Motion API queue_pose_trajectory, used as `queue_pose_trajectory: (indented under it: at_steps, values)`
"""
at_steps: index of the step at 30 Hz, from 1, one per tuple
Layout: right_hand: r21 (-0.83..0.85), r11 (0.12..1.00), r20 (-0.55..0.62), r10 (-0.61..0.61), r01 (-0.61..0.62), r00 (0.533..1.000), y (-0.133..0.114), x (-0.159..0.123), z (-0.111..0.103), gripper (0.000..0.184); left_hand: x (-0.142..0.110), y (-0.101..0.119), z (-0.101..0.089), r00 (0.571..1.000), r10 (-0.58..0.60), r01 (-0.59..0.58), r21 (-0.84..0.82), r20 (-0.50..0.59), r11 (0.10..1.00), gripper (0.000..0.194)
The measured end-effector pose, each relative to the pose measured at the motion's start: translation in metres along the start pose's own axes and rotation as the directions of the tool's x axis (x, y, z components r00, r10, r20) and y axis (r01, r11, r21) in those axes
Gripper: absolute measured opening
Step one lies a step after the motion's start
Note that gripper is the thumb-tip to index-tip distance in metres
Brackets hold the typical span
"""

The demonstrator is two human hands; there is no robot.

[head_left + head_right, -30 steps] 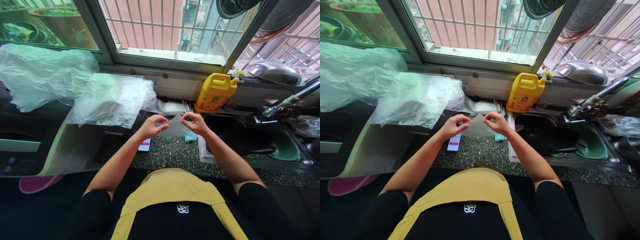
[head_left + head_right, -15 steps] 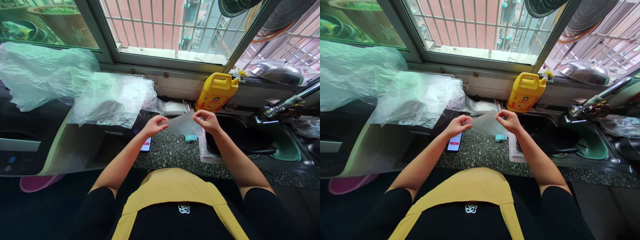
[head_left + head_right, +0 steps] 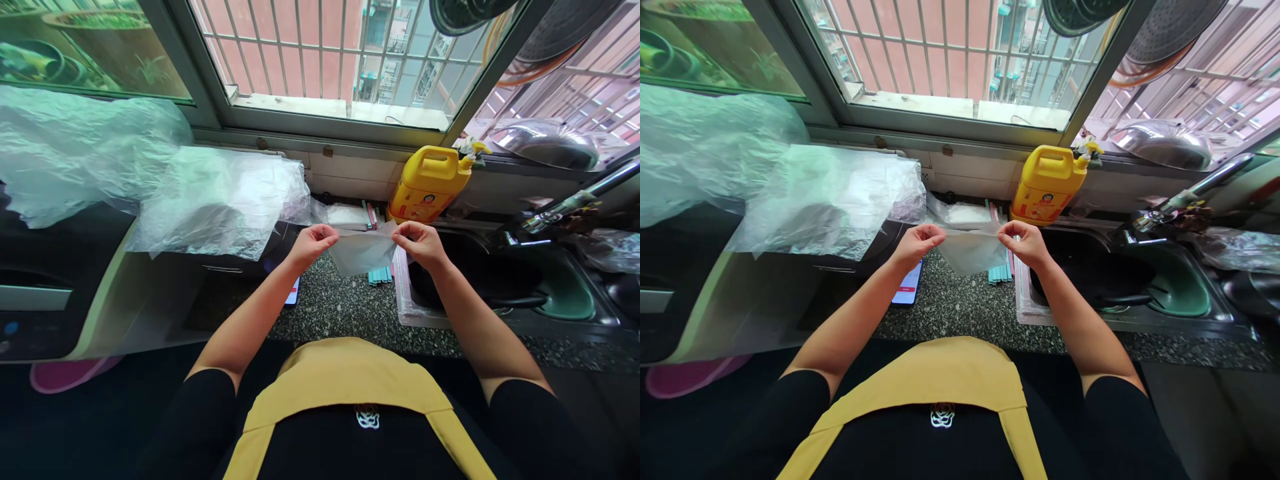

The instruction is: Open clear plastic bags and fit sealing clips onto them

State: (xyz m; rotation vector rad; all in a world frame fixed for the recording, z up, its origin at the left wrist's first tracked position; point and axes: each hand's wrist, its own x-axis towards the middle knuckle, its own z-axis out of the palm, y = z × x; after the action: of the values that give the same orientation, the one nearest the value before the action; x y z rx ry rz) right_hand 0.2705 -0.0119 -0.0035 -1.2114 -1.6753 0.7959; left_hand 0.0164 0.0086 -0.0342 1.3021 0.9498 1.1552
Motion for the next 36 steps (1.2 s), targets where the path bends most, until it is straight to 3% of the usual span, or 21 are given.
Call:
queue_pose_trajectory:
  at_steps: [10, 16, 23, 30, 36]
  values:
    - [0.136, 0.988, -0.032, 0.076, -0.071, 0.997, 0.010, -0.002, 0.007, 0.033, 0.002, 0.006, 0.003, 0.991, 0.018, -0.038, -0.140, -0.135, 0.989, 0.023]
    - [0.219, 0.971, -0.002, 0.096, -0.093, 0.995, 0.007, 0.003, 0.011, 0.042, 0.002, 0.011, 0.003, 0.990, 0.030, -0.046, -0.118, -0.134, 0.992, 0.018]
    - [0.088, 0.995, -0.024, 0.045, -0.043, 0.999, 0.007, 0.010, 0.018, 0.036, 0.000, 0.017, 0.002, 0.987, -0.029, 0.010, -0.120, -0.161, 0.993, 0.021]
    - [-0.142, 0.975, 0.078, -0.161, 0.170, 0.984, 0.009, 0.032, 0.034, 0.051, -0.003, 0.028, -0.003, 0.997, -0.003, -0.006, -0.114, -0.082, 0.993, 0.023]
    - [-0.164, 0.962, 0.203, -0.185, 0.220, 0.962, 0.008, 0.058, 0.051, 0.030, -0.004, 0.030, -0.016, 0.998, 0.054, -0.054, 0.006, 0.010, 0.999, 0.022]
